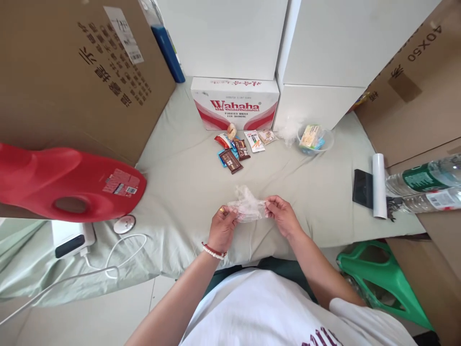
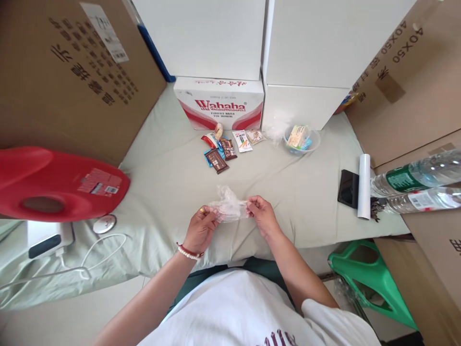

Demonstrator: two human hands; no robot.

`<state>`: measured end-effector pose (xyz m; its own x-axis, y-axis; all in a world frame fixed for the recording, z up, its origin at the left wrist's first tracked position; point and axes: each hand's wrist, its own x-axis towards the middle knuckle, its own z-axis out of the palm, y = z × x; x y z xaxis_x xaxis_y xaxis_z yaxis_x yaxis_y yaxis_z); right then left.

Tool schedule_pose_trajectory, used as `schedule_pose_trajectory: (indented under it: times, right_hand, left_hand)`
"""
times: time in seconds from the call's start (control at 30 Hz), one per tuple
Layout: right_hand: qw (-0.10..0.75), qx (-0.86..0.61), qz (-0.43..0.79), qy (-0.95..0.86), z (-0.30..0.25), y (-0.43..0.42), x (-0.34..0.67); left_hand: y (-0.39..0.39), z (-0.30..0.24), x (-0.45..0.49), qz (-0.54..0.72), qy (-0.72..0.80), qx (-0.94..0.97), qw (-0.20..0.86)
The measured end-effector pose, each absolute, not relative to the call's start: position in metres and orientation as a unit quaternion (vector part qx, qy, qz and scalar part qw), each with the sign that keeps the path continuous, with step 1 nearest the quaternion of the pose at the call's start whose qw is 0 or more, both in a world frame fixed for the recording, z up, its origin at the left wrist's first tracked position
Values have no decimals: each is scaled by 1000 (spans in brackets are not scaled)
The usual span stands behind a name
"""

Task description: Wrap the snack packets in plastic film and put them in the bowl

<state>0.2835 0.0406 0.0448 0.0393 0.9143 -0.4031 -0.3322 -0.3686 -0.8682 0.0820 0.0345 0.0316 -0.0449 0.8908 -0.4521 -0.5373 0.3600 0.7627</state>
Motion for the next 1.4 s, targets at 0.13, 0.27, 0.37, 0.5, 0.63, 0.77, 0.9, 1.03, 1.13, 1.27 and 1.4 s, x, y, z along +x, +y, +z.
schedule_pose_trajectory:
  times: [0.13,0.27,0.37,0.5,0.63,0.77,0.9,1.03,1.13,1.27,1.4]
  right_hand:
    - [534,-555,596,-228,43,33,303]
    - [533,-598,543,-251,41,26,335]
    - [434,-639,504,-386,41,21,360]
    - [295,-692,341,-563,52,23,381]
    - [303,-681,205,-634,72,55,366]
    - [194,-660,190,-700,82,116,318]
    - [-4,-647,263,-716,76,147,272]
    - [82,-631,291,-714,67,114,252]
    - [306,-629,365,-615,59,75,257]
    - [510,-644,439,-365,45,36,285]
    - [480,-660,476,-328,41,6,337]
  left_hand:
    - [40,33,75,538,488,197,658]
    - [41,33,66,528,503,223,648]
    - [38,32,64,523,507,248,639]
    - [33,29,62,495,536,338,594]
    - [30,27,63,405,579,497,504]
    - [29,33,71,306,622,526,493]
    - [24,45,82,239,611,413,632]
    - [27,46,95,296,589,299,690]
    - [39,36,101,400,560,277,671]
    - [58,27,99,468,516,237,677]
    - [65,26,90,522,507,174,663]
